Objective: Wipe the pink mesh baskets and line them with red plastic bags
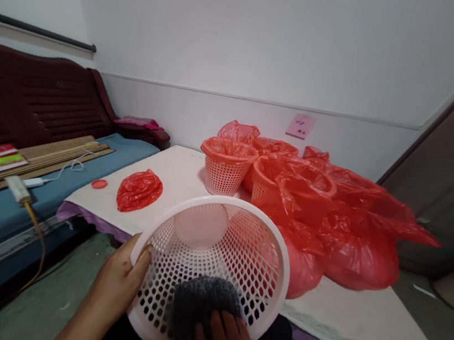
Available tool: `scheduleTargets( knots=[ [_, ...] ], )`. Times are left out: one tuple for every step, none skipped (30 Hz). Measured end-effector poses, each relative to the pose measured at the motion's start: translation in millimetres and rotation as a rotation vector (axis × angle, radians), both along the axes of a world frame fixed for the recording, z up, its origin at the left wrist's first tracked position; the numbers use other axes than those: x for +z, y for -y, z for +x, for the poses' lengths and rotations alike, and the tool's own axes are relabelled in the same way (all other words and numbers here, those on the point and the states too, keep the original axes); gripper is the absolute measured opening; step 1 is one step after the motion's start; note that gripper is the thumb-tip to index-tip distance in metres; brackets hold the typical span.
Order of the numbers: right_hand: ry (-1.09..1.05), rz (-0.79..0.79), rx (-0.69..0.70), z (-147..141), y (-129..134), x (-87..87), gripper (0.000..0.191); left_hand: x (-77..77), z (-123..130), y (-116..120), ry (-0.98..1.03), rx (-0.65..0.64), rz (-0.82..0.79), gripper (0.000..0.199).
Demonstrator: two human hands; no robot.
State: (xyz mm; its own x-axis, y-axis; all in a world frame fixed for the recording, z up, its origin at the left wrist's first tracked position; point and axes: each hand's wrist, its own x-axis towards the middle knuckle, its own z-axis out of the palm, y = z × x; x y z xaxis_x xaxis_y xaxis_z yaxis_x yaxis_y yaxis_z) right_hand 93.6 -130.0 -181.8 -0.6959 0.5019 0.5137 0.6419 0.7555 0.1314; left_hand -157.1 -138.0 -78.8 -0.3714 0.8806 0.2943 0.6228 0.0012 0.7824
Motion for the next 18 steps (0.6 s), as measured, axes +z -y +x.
scheduleTargets(
  knots=[
    [0.012,0.004,0.002,-1,-2,-0.6,0.021,0.3,0,-2,-0.013,-0.012,0.002,0.042],
    [0.021,0.012,0.005,-2,-5,-2.4,0.022,0.5,0,-3,-0.024,-0.017,0.004,0.041],
    [0.022,0.025,0.012,-3,-7,-5.1,0.022,0.6,0,-5,-0.032,-0.019,0.003,0.04],
    [0.014,0.04,0.022,-5,-9,-8.4,0.023,0.7,-1,-6,-0.036,-0.017,0.002,0.041],
    [0.001,0.055,0.033,-7,-11,-11.7,0.024,0.8,-3,-7,-0.034,-0.014,0.0,0.041],
    [-0.012,0.063,0.038,-9,-13,-14.4,0.025,1.2,-4,-8,-0.029,-0.013,-0.005,0.042],
    [-0.023,0.068,0.037,-12,-14,-16.3,0.026,2.0,-6,-9,-0.021,-0.016,-0.011,0.042],
    [-0.032,0.068,0.033,-15,-16,-17.2,0.026,3.4,-7,-10,-0.012,-0.024,-0.017,0.043],
    [-0.034,0.064,0.028,-17,-17,-17.2,0.027,5.6,-8,-11,-0.002,-0.034,-0.022,0.044],
    [-0.038,0.064,0.028,-20,-19,-16.5,0.026,8.5,-9,-12,0.012,-0.041,-0.03,0.044],
    [-0.046,0.067,0.032,-22,-20,-15.2,0.025,12.0,-10,-13,0.032,-0.042,-0.042,0.045],
    [-0.057,0.072,0.037,-25,-21,-13.5,0.024,15.6,-10,-14,0.057,-0.029,-0.056,0.045],
    [-0.068,0.078,0.047,-28,-21,-11.4,0.022,18.7,-11,-15,0.077,-0.001,-0.07,0.045],
    [-0.076,0.077,0.053,-31,-22,-8.8,0.021,20.7,-11,-14,0.089,0.042,-0.074,0.045],
    [-0.085,0.074,0.054,-35,-21,-5.5,0.02,20.9,-10,-13,0.097,0.091,-0.073,0.045],
    [-0.094,0.064,0.052,-40,-21,-1.1,0.02,18.6,-9,-11,0.11,0.134,-0.066,0.046],
    [-0.111,0.051,0.053,-45,-20,4.4,0.021,13.7,-6,-8,0.128,0.167,-0.064,0.047],
    [-0.142,0.045,0.055,-52,-19,11.1,0.022,6.2,-3,-4,0.16,0.187,-0.069,0.049]
  ],
)
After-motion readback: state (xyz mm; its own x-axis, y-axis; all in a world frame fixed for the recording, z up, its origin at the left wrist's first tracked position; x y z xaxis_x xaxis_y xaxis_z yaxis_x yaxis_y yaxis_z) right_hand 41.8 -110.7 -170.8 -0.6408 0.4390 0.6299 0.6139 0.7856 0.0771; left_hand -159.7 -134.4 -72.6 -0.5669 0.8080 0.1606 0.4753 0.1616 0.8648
